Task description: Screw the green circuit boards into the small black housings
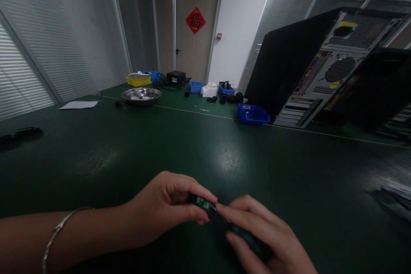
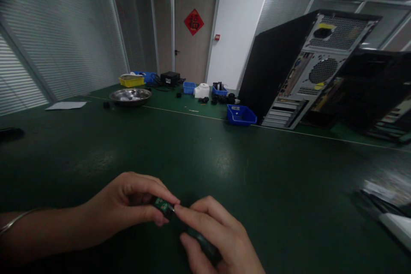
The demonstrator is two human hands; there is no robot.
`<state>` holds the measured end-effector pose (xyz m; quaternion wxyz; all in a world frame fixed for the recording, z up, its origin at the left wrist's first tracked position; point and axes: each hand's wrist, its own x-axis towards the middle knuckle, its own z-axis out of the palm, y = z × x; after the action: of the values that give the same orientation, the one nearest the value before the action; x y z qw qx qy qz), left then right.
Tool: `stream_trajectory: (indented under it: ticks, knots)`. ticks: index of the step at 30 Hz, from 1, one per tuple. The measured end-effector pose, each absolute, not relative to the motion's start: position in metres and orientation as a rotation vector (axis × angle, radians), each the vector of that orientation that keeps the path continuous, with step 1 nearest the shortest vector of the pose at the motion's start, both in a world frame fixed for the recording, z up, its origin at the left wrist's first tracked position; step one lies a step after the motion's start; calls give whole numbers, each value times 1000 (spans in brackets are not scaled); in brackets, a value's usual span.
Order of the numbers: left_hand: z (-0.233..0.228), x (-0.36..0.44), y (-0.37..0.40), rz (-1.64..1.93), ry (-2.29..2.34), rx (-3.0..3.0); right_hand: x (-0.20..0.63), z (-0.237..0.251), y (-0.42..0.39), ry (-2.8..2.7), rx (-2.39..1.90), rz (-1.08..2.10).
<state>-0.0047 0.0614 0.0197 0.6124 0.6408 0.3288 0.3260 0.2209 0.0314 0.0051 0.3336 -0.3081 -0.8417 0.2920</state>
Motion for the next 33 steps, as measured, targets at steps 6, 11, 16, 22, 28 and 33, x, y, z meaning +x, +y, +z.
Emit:
stream_trajectory:
  ticks: [6, 11, 16, 22, 28, 33]
  knots:
    - [17, -3, 62, 752, 723, 1356, 220, 6, 32, -2173, -802, 786]
    - [17, -3, 63, 812, 683, 1323, 221, 8, 30, -2192, -841, 804]
    - [18, -4, 61, 820, 741, 1458, 222, 6, 30, -2223, -836, 806]
    - [20, -2, 61, 823, 734, 1367, 220, 4, 31, -2209, -821, 798]
    - [18, -2, 61, 799, 666, 1280, 219, 9, 31, -2180, -768, 809]
    - [18, -2, 61, 816, 672, 1322, 222, 8, 31, -2167, -784, 787]
